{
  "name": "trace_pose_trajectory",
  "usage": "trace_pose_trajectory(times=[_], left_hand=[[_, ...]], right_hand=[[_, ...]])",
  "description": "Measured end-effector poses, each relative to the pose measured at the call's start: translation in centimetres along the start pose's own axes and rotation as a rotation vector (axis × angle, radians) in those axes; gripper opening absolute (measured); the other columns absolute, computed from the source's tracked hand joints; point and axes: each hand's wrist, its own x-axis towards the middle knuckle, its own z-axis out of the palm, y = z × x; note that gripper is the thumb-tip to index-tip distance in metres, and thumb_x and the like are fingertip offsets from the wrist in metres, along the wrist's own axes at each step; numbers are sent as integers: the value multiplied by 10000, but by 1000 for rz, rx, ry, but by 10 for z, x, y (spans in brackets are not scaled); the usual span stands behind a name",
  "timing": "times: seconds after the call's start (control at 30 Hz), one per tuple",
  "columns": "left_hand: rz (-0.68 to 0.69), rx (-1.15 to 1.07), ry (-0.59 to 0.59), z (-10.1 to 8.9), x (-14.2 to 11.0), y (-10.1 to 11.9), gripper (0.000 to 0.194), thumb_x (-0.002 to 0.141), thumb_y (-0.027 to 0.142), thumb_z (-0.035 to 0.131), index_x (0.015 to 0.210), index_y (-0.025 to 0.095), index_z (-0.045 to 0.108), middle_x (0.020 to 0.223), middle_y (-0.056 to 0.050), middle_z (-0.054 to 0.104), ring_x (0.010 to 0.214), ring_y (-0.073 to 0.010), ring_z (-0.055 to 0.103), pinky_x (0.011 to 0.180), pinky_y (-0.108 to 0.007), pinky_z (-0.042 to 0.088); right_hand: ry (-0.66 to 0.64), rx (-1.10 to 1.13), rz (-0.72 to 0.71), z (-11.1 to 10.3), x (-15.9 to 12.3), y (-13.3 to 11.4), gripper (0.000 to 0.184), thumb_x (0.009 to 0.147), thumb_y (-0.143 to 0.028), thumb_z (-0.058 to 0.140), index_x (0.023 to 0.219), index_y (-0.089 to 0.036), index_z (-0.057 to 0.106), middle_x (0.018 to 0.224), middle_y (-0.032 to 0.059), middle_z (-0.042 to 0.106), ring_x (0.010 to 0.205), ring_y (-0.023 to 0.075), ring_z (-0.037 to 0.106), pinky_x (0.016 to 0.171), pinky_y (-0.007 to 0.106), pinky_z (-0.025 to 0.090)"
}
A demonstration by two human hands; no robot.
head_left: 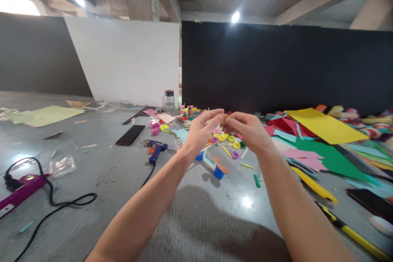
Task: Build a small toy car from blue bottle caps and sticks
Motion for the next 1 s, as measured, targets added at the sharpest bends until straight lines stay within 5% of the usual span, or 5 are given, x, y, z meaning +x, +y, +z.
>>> trace_pose_trajectory(times=[0.17, 0.37, 0.53, 0.67, 1.0], left_hand=[[-192, -382, 91, 22, -6, -13, 505, 1014, 568, 337, 1065, 203, 682, 1244, -107, 703, 1054, -217, 668, 787, -324, 530], [-305, -434, 260, 26, -9, -6, 437, 1027, 477, 304, 962, 196, 631, 1275, -97, 695, 980, -205, 680, 655, -299, 496], [-303, -512, 200, 25, -8, 0, 269, 978, 368, 456, 968, 186, 654, 1221, -100, 728, 989, -205, 690, 644, -285, 482], [-218, -467, 173, 24, -9, -3, 193, 907, 143, 526, 1033, 190, 664, 1217, -83, 725, 1080, -183, 673, 751, -263, 505], [-95, -14, 103, 0, 1, -23, 92, 872, 212, 678, 944, 170, 718, 880, -42, 726, 805, -139, 670, 775, -288, 544]], right_hand=[[-76, -86, 32, 16, -3, -2, 361, 822, -547, 722, 781, -188, 709, 715, 26, 658, 625, 140, 583, 581, 279, 470], [-133, -302, 38, 25, -9, -11, 514, 827, -653, 656, 609, -189, 614, 584, 14, 576, 523, 123, 491, 494, 267, 391], [-104, -225, 63, 23, -8, -7, 497, 818, -657, 661, 637, -197, 607, 570, -6, 535, 531, 125, 482, 507, 269, 380], [-33, -279, -16, 25, -9, -11, 478, 826, -644, 667, 676, -191, 628, 593, -1, 557, 543, 125, 479, 505, 273, 363], [96, -225, -25, 11, -5, -7, 396, 730, -573, 787, 747, -191, 686, 620, 7, 608, 528, 125, 509, 498, 274, 423]])
